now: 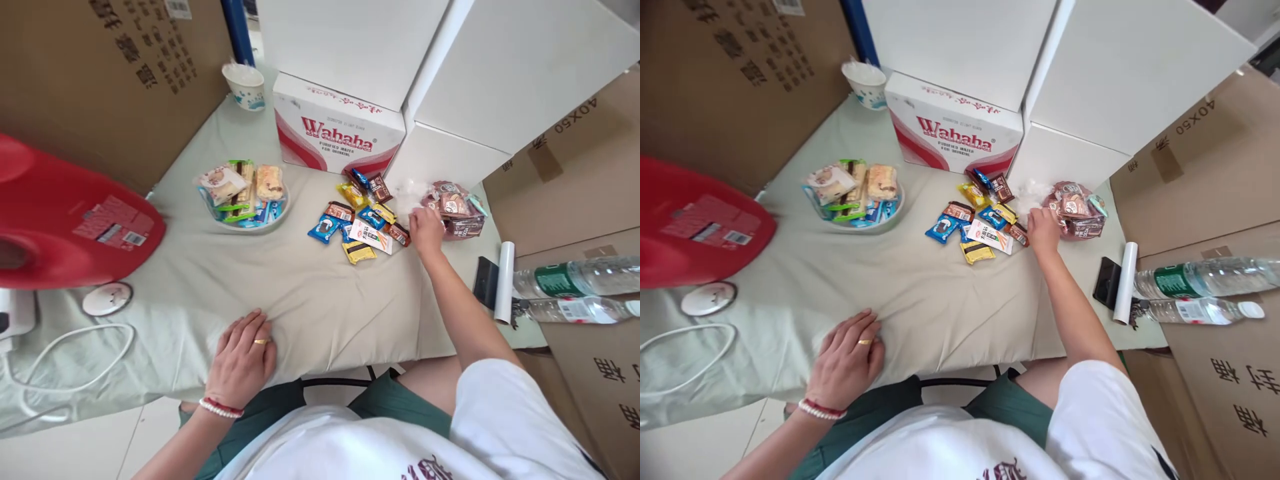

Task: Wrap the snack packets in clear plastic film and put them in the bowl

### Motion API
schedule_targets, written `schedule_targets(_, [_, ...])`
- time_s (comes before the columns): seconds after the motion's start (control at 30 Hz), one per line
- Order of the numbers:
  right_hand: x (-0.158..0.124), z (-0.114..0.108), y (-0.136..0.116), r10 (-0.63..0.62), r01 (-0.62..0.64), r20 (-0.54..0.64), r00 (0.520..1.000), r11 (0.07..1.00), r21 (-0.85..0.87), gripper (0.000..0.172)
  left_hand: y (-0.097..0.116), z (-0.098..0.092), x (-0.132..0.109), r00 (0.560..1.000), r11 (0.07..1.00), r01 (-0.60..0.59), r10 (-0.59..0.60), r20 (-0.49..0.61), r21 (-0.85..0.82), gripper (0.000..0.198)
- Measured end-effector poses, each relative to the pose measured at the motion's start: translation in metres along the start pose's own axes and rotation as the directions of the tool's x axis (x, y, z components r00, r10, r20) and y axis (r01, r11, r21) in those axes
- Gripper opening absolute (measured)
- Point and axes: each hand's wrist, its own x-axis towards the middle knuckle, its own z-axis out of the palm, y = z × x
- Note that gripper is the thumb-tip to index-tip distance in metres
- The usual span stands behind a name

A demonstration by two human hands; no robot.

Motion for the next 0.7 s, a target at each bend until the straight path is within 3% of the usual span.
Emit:
schedule_targets(0.07, [-0.015, -0.006, 0.002, 0.113, -0.065, -0.153, 0.982, 0.956, 0.285, 0.025, 0.001, 0.001, -0.001, 1.000, 1.000, 0.016, -0.016, -0.002, -0.010, 0.027])
schedule_targets(0.1, [-0.025, -0.009, 0.002, 0.190, -0.095, -0.167, 0.967, 0.885, 0.456, 0.025, 0.001, 0.001, -0.002, 1.000, 1.000, 0.024, -0.024, 0.000, -0.014, 0.027])
schedule_targets(0.2, [-0.054, -0.018, -0.005, 0.349, -0.211, 0.037, 0.937, 0.477, 0.853, 0.030, 0.001, 0.004, -0.004, 0.999, 0.998, 0.051, -0.050, 0.017, -0.030, 0.028])
schedule_targets(0.27, [-0.071, -0.023, -0.011, 0.356, -0.306, 0.224, 0.907, 0.193, 0.932, 0.035, 0.000, 0.005, -0.006, 0.997, 0.996, 0.071, -0.070, 0.030, -0.056, 0.029])
schedule_targets(0.33, [-0.086, -0.027, -0.016, 0.354, -0.377, 0.352, 0.866, 0.002, 0.926, 0.039, -0.001, 0.003, -0.007, 0.996, 0.989, 0.094, -0.092, 0.020, -0.112, 0.027])
schedule_targets(0.4, [-0.098, -0.033, -0.019, 0.365, -0.412, 0.416, 0.833, -0.093, 0.907, 0.037, 0.000, -0.002, -0.007, 0.989, 0.969, 0.128, -0.140, -0.041, -0.213, 0.022])
schedule_targets(0.47, [-0.109, -0.038, -0.023, 0.364, -0.425, 0.437, 0.822, -0.118, 0.898, 0.032, 0.005, -0.008, -0.002, 0.973, 0.913, 0.160, -0.209, -0.095, -0.374, 0.020])
schedule_targets(0.53, [-0.119, -0.043, -0.030, 0.343, -0.436, 0.447, 0.826, -0.113, 0.893, 0.030, 0.017, -0.010, 0.011, 0.960, 0.774, 0.195, -0.277, -0.044, -0.602, 0.023])
schedule_targets(0.57, [-0.124, -0.046, -0.036, 0.326, -0.447, 0.457, 0.828, -0.109, 0.888, 0.030, 0.024, -0.008, 0.020, 0.955, 0.652, 0.223, -0.295, 0.029, -0.725, 0.029])
schedule_targets(0.63, [-0.132, -0.048, -0.054, 0.278, -0.487, 0.492, 0.825, -0.091, 0.869, 0.032, 0.042, 0.003, 0.046, 0.922, 0.276, 0.327, -0.302, 0.241, -0.904, 0.050])
schedule_targets(0.7, [-0.140, -0.047, -0.075, 0.201, -0.551, 0.550, 0.811, -0.055, 0.833, 0.037, 0.059, 0.023, 0.077, 0.873, -0.053, 0.397, -0.287, 0.395, -0.916, 0.081])
